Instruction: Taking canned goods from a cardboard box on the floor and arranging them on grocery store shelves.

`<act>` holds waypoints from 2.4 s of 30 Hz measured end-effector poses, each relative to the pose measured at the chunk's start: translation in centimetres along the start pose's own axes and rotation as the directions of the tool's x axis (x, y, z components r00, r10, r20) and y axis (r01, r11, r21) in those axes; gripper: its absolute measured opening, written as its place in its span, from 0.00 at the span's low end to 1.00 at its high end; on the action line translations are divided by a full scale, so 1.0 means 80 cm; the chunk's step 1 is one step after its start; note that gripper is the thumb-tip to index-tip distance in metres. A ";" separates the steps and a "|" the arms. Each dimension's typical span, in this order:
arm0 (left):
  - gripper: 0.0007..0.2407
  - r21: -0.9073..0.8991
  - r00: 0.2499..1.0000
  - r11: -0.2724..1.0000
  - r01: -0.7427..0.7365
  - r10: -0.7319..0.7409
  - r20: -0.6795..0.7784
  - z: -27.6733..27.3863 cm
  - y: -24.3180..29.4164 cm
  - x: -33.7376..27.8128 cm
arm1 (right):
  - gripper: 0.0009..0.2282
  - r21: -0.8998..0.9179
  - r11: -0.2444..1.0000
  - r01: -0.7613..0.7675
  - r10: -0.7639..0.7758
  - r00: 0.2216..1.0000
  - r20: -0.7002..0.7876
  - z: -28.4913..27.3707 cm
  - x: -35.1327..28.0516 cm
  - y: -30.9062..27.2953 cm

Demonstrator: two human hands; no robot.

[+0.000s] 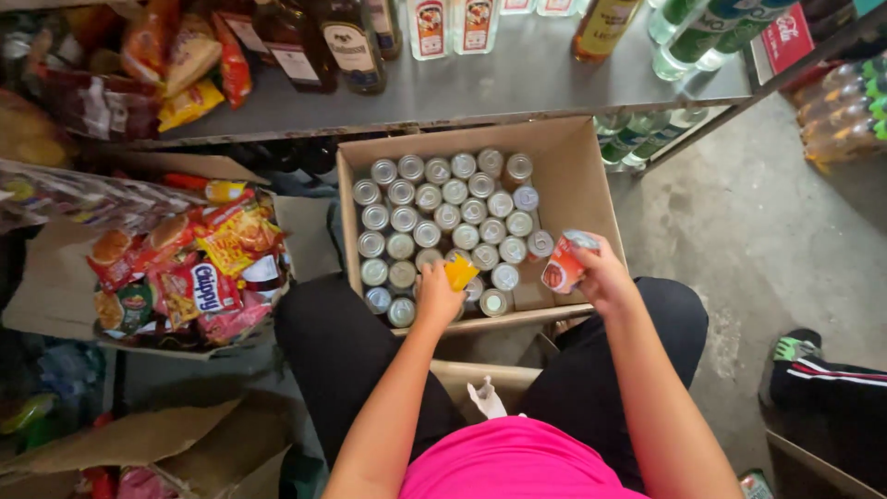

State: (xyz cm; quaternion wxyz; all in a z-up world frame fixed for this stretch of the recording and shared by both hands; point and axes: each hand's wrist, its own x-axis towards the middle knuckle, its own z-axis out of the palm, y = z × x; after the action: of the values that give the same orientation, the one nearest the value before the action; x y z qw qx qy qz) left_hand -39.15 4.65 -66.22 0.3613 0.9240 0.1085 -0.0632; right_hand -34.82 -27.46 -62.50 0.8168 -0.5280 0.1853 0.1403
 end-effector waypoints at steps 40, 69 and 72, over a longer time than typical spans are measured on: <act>0.23 -0.886 0.848 0.167 0.432 0.261 0.462 -0.082 0.115 0.030 | 0.18 -0.951 0.134 0.277 -0.531 0.831 0.167 -0.032 0.112 0.015; 0.23 -0.918 0.847 0.039 0.394 0.373 0.379 -0.136 0.131 0.018 | 0.47 -0.989 -0.022 -0.149 -0.100 0.984 -0.146 0.046 0.056 0.015; 0.22 -0.948 0.887 0.082 0.308 0.335 0.317 -0.132 0.146 0.012 | 0.41 -0.962 0.197 0.187 -0.354 0.929 0.108 0.063 0.018 -0.069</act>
State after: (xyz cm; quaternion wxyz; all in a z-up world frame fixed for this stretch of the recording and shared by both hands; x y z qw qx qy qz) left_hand -34.94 3.63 -51.00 0.9038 0.3847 0.0238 -0.1860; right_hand -30.40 -25.02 -56.85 0.3198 -0.9464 0.0209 0.0415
